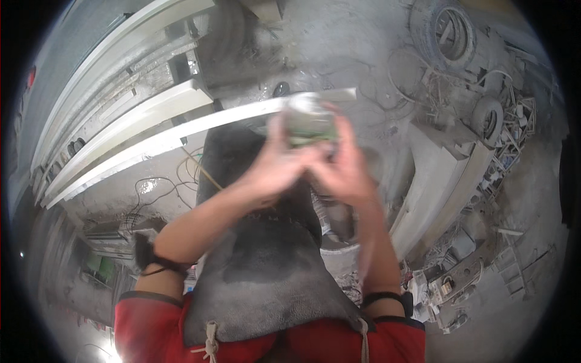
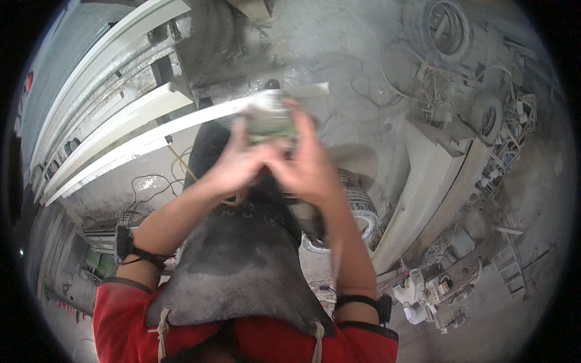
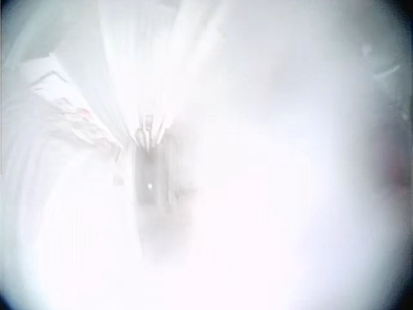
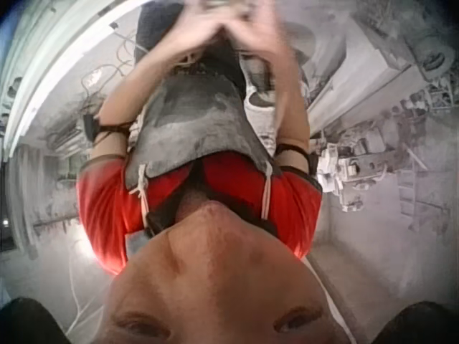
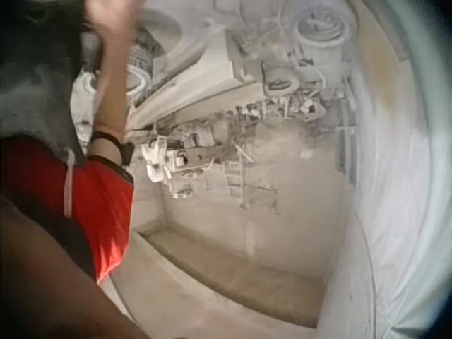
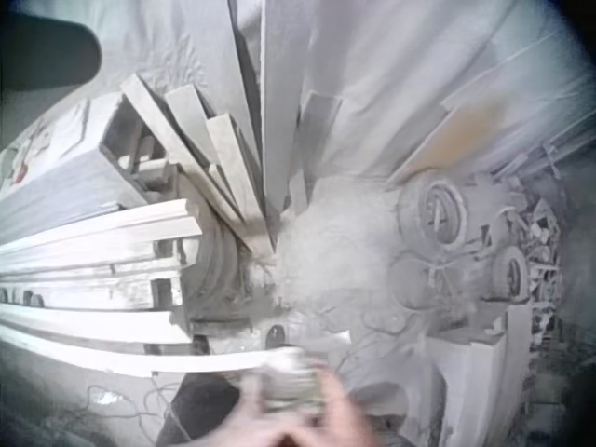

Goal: Use an angle grinder to smooth and polish long white profiles.

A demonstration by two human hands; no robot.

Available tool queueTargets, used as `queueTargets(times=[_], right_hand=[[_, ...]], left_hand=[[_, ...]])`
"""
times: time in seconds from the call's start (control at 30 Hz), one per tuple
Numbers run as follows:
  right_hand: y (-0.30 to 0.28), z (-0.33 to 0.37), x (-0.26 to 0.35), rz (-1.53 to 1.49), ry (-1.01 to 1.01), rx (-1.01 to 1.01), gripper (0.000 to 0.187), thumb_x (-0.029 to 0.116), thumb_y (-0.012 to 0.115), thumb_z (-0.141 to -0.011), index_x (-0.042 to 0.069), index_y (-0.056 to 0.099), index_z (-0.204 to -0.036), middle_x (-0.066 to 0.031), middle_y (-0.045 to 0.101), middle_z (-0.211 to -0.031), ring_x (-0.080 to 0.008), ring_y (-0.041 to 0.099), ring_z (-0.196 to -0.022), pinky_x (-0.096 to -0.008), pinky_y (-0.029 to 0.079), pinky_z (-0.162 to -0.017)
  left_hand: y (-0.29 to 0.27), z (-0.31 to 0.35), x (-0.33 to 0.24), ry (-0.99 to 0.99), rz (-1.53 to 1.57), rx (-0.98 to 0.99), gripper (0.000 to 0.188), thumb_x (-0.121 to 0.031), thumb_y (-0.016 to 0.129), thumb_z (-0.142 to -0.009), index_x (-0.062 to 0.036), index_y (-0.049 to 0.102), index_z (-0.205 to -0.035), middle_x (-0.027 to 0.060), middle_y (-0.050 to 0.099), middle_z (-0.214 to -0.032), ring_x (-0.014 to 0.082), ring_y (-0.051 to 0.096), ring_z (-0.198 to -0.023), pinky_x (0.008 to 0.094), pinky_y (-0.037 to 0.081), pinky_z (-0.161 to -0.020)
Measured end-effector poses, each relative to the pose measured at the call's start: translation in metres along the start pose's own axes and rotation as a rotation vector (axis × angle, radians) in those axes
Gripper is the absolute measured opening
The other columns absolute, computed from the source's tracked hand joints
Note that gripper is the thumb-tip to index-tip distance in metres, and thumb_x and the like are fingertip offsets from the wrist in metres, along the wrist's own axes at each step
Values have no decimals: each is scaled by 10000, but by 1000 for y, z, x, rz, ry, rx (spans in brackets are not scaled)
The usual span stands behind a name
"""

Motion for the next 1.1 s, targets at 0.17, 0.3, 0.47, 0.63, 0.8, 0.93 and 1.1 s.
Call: queueTargets(times=[0.17, 0.3, 0.47, 0.63, 0.8, 0.93, 1.1], right_hand=[[-81, 14, 2, -36, 262, -176, 737, 155, 688, -928, 19, 285, -1530, -186, 560, -1388, -273, 571, -1269, -412, 441, -1092], [8, -2, 14, -34, 269, 79, 771, 310, 684, -913, 90, 290, -1538, -269, 642, -1238, -408, 686, -1092, -473, 545, -954], [55, -36, 43, 72, 241, 420, 829, 344, 706, -889, 94, 279, -1555, -283, 640, -1242, -440, 690, -1038, -483, 558, -914], [-39, -12, 15, -90, 201, 19, 553, 96, 678, -937, -28, 443, -1422, -151, 604, -1314, -260, 604, -1188, -399, 451, -1048], [-77, 46, 4, 249, 465, -430, 753, 122, 715, -907, -41, 333, -1535, -203, 457, -1491, -289, 487, -1302, -408, 359, -1128], [-49, 66, 45, 223, 237, -305, 775, 130, 737, -891, -36, 336, -1533, -213, 458, -1493, -288, 488, -1315, -409, 359, -1132], [139, 77, 100, 205, 95, -317, 841, -12, 669, -859, -24, 220, -1570, -173, 476, -1460, -290, 505, -1270, -403, 387, -1106]], left_hand=[[64, -46, -3, -122, -264, 143, 1220, -376, 829, -798, 19, -29, -1568, 264, 384, -1443, 359, 464, -1337, 470, 432, -1120], [-13, 11, 4, -84, -19, 17, 924, -281, 745, -876, -12, 162, -1540, 207, 474, -1406, 316, 520, -1310, 433, 478, -1088], [-53, 66, -8, -120, 141, -93, 565, -279, 601, -984, 23, 440, -1434, 175, 629, -1251, 258, 682, -1084, 365, 595, -879], [-35, 24, -7, 58, -135, 153, 639, -157, 421, -1021, -112, 196, -1617, 211, 636, -1199, 150, 706, -755, 247, 521, -468], [-159, 137, 5, 44, -41, -282, 709, 28, 349, -912, -227, 374, -1573, 77, 667, -683, 104, 489, -440, 246, 361, -372], [-345, 219, 61, 162, 285, -952, 529, -146, 475, -1003, -133, 399, -1527, 109, 718, -799, 127, 527, -430, 292, 412, -366], [-593, 245, 63, 326, 524, -1436, 840, -349, 818, -842, -59, 372, -1493, 192, 708, -997, 192, 622, -532, 294, 474, -387]])
Point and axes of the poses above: each hand's wrist, its own z-axis away from the middle knuckle, its own y-axis out of the palm, x = y × z, the point moved 2 cm from there along -z, towards the middle knuckle
